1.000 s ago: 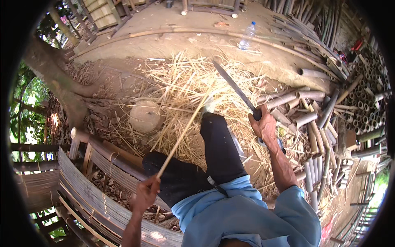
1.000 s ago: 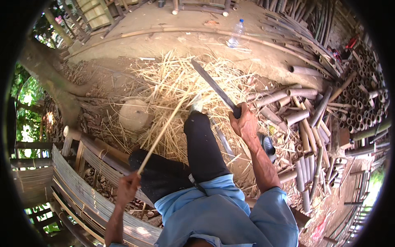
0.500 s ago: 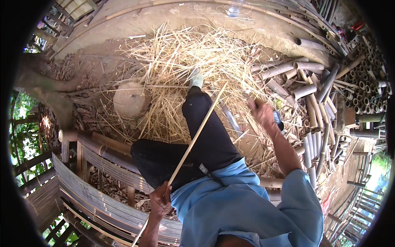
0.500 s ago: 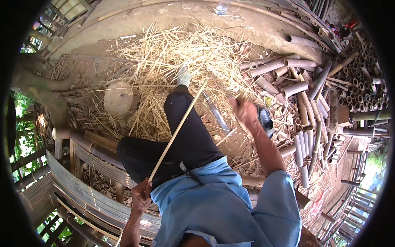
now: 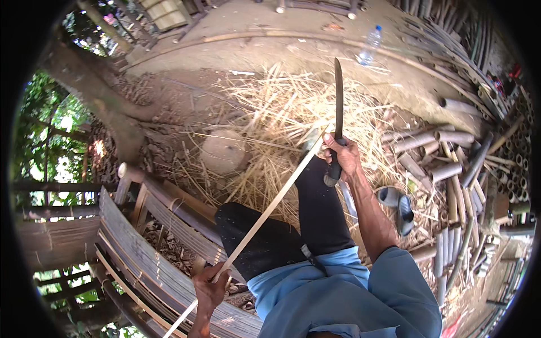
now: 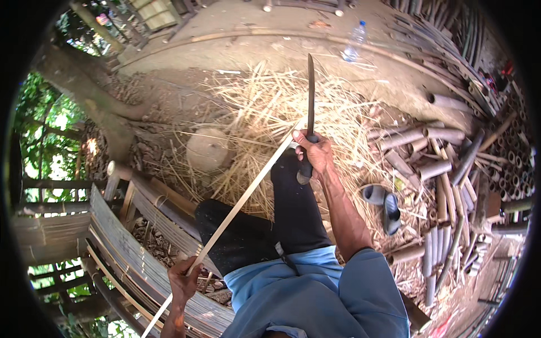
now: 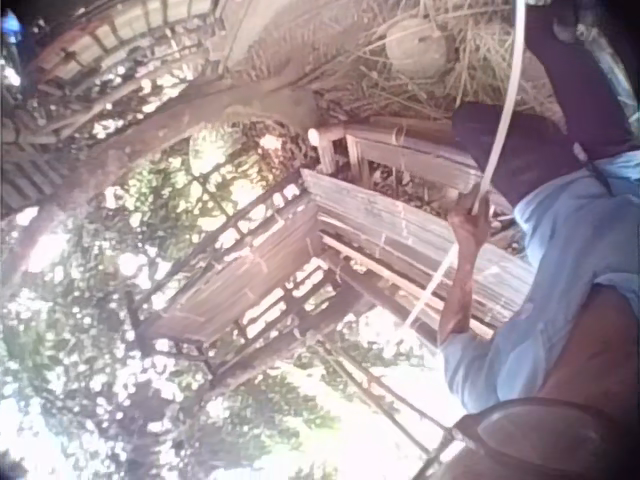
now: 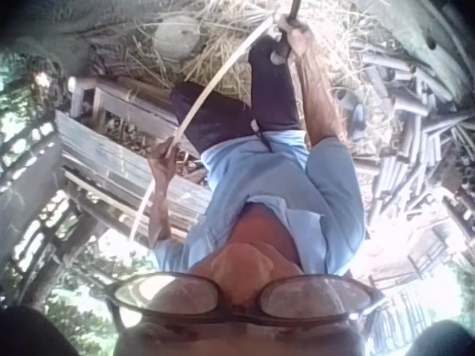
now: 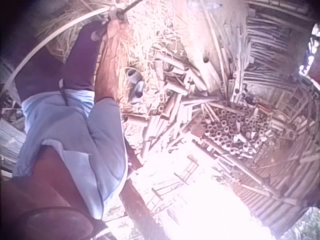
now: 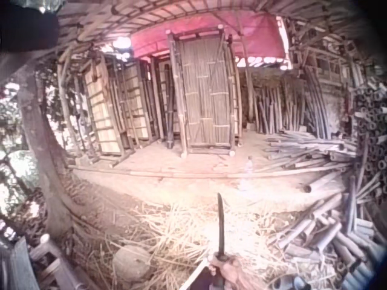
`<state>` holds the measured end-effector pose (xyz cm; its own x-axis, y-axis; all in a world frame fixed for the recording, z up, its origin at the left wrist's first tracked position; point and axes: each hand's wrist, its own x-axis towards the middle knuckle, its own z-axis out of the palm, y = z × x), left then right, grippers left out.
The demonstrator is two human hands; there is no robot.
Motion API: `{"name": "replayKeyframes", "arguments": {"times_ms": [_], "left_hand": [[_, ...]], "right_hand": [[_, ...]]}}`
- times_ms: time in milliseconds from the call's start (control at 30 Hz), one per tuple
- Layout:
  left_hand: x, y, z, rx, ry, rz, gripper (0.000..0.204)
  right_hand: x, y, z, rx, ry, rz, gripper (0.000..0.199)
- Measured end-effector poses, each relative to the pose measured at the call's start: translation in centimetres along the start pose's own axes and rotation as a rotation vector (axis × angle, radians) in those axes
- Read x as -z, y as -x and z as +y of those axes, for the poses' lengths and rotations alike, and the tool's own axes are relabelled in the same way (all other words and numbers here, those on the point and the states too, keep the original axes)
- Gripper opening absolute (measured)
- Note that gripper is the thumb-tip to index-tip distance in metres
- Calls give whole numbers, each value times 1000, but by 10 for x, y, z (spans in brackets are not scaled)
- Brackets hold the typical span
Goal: The person is shaving a thin strip of bamboo using a large knife, repeatedly pulling the blade along the length of the wood while holding it by hand.
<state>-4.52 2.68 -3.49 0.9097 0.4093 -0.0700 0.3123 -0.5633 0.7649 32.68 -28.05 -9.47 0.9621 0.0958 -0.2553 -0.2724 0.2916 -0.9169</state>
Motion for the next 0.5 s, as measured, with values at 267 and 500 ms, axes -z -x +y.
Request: {"name": "replayKeyframes", "arguments": {"times_ms": [267, 500], "left_hand": [[41, -21, -28, -120, -90, 280, 20], [95, -67, -30, 98, -335, 310, 29]], "right_hand": [[-89, 11, 9, -144, -232, -270, 19], [-102, 114, -3, -430, -436, -810, 23]]}}
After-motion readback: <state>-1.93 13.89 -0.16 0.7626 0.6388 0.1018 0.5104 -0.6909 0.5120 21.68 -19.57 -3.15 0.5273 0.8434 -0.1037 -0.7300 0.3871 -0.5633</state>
